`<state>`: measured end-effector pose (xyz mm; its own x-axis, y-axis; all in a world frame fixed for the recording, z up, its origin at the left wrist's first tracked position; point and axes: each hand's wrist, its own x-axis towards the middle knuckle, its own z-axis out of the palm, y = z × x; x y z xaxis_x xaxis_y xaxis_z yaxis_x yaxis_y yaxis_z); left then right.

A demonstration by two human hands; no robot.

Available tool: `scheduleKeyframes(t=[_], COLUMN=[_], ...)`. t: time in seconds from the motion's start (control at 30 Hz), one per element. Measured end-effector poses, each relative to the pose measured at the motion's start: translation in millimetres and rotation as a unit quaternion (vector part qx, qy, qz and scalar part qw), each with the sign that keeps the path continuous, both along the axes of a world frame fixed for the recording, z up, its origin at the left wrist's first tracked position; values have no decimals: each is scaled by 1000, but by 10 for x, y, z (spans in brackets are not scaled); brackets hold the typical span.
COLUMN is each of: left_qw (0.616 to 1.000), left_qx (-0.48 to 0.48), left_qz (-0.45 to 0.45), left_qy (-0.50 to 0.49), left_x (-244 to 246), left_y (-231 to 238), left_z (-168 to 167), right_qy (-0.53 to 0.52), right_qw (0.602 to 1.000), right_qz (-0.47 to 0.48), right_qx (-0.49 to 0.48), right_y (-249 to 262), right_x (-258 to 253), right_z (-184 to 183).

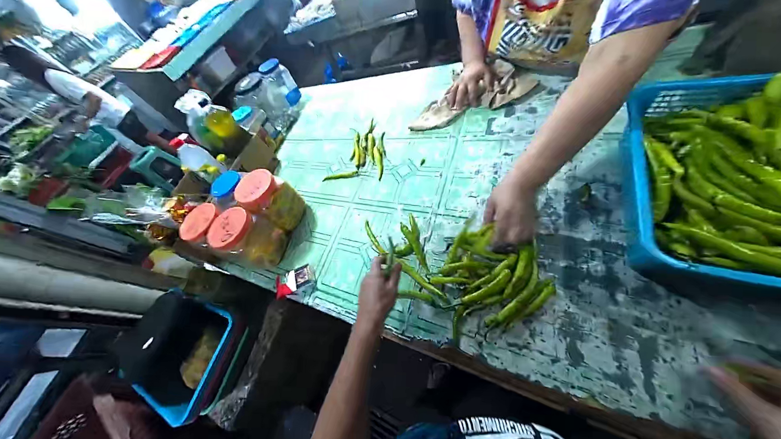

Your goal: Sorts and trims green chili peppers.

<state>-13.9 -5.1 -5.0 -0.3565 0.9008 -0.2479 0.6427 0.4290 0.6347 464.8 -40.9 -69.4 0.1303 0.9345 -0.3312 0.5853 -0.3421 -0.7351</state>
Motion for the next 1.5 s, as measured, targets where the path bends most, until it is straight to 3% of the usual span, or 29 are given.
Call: scheduleKeyframes(t=[0.1, 0.27, 0.37, 0.47, 0.57, 0.67, 0.73, 0.8, 0.97, 1.07, 1.17, 1.27, 1.43, 1.5], left_qw=[994, 988, 983, 990, 985, 890, 815, 757, 692, 709, 754, 789, 784, 783], left_qx=[-101, -88, -102, -70, 24, -15, -80, -107, -105, -93, -75, -64, -40, -22], left_qz=[-35, -130, -152, -120, -54, 13, 16, 32, 84, 64, 56, 75, 128, 139], left_qy=[6, 11, 13, 4, -161, -456, -573, -644, -709, -696, -650, -607, -606, -606], left_x=[-208, -44, -18, -308, -607, -566, -548, -534, -521, -614, -715, -767, -679, -622], left_y=[-96, 49, 268, 365, 363, 338, 362, 412, 580, 580, 499, 370, 138, 45], left_z=[-239, -367, -307, -397, -531, -360, -258, -219, -181, -172, -225, -283, -286, -255], right_qy=[56, 20, -3, -46, -44, 22, 99, 155, 182, 121, 28, -23, -15, -59], right_qw=[998, 997, 999, 999, 999, 994, 983, 977, 983, 991, 999, 1000, 994, 985], right_qz=[22, 57, 31, -6, -19, -30, -51, -71, -28, -5, -13, 13, 88, 127], right_qx=[-15, -51, -35, 16, 10, -106, -146, -127, 18, 65, 9, -12, 65, 105], right_y=[56, 569, 812, 892, 865, 740, 732, 837, 1285, 1250, 968, 733, 854, 967], right_x=[-945, -1821, -1934, -1766, -1626, -1724, -1915, -2139, -2372, -2218, -1901, -1738, -1832, -1883], right_z=[58, 133, 170, 171, 170, 239, 244, 215, 156, 335, 391, 222, 90, 81])
